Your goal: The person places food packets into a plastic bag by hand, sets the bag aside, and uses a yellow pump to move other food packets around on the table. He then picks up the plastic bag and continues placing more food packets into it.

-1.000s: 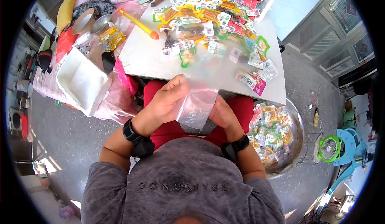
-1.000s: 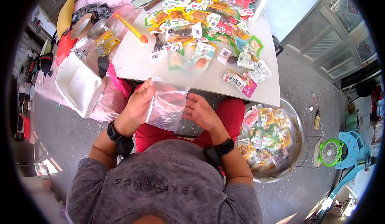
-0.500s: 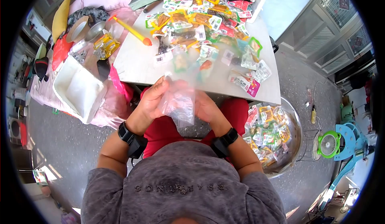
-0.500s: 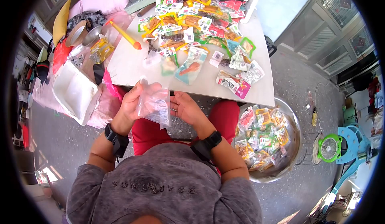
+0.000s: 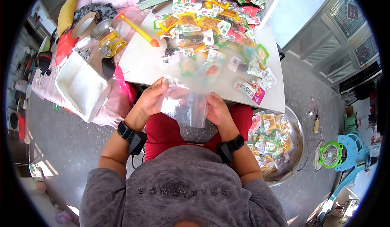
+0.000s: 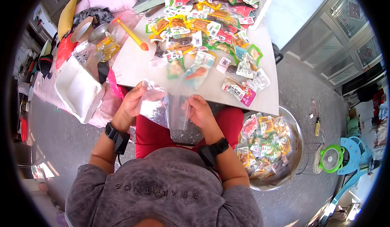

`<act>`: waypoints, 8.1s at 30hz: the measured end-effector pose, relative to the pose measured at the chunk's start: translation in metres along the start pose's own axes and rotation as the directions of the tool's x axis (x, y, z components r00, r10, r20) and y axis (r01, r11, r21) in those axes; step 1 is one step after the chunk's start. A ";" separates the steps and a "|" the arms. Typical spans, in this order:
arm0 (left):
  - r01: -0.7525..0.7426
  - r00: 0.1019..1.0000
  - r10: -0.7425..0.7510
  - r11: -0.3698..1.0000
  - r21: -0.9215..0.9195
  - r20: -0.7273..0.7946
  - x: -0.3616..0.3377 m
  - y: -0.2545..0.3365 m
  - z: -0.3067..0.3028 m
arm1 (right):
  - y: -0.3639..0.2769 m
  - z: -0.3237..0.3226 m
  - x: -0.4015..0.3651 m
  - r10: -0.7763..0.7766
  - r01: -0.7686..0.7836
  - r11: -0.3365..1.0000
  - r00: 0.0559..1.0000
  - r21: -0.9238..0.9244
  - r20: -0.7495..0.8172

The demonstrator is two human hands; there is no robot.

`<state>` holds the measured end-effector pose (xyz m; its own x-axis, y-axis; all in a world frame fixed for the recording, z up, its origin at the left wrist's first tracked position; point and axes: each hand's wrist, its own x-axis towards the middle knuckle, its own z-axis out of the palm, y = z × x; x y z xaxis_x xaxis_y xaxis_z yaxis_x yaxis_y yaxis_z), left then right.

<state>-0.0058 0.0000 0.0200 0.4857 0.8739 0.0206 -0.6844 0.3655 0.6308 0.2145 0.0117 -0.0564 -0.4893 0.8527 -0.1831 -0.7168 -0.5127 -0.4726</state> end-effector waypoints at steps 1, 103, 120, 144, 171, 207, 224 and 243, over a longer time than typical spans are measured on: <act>-0.018 0.999 0.020 0.999 0.049 -0.030 -0.001 0.004 -0.014 | -0.004 -0.001 0.002 -0.032 0.031 0.999 0.998 -0.036 -0.045; 0.058 0.884 0.457 -0.310 0.949 0.095 0.074 -0.063 -0.043 | -0.032 -0.008 0.040 -0.216 0.173 0.948 0.966 -0.267 -0.141; -0.033 0.860 0.457 -0.392 0.919 0.226 0.059 -0.055 -0.026 | -0.013 0.015 0.077 0.041 -0.216 0.723 0.961 -0.656 -0.272; 0.116 0.864 0.496 -0.359 0.926 0.085 0.066 -0.067 -0.085 | -0.146 -0.059 0.046 -0.730 -0.512 -0.653 0.623 -0.557 0.282; 0.176 0.899 0.429 -0.159 0.971 -0.093 0.066 -0.059 -0.088 | -0.087 -0.019 0.002 -0.711 0.232 0.410 0.688 -0.882 -0.149; 0.186 0.910 0.315 0.269 0.945 -0.269 0.059 -0.055 -0.016 | -0.032 0.000 -0.025 -0.393 0.299 0.895 0.879 -0.332 -0.269; 0.184 0.907 0.416 -0.252 0.950 -0.066 0.059 -0.064 -0.050 | -0.022 -0.011 -0.033 -0.405 0.273 0.849 0.886 -0.452 -0.226; 0.102 0.862 0.503 -0.297 0.949 0.064 0.051 -0.052 -0.020 | -0.007 0.035 0.068 -0.003 -0.150 0.748 0.973 -0.646 -0.230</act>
<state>0.0440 0.0320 -0.0274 0.1098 0.9164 0.3848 0.7690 -0.3236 0.5513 0.1687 0.0700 -0.0349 -0.3594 0.8546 -0.3750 -0.1421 -0.4472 -0.8831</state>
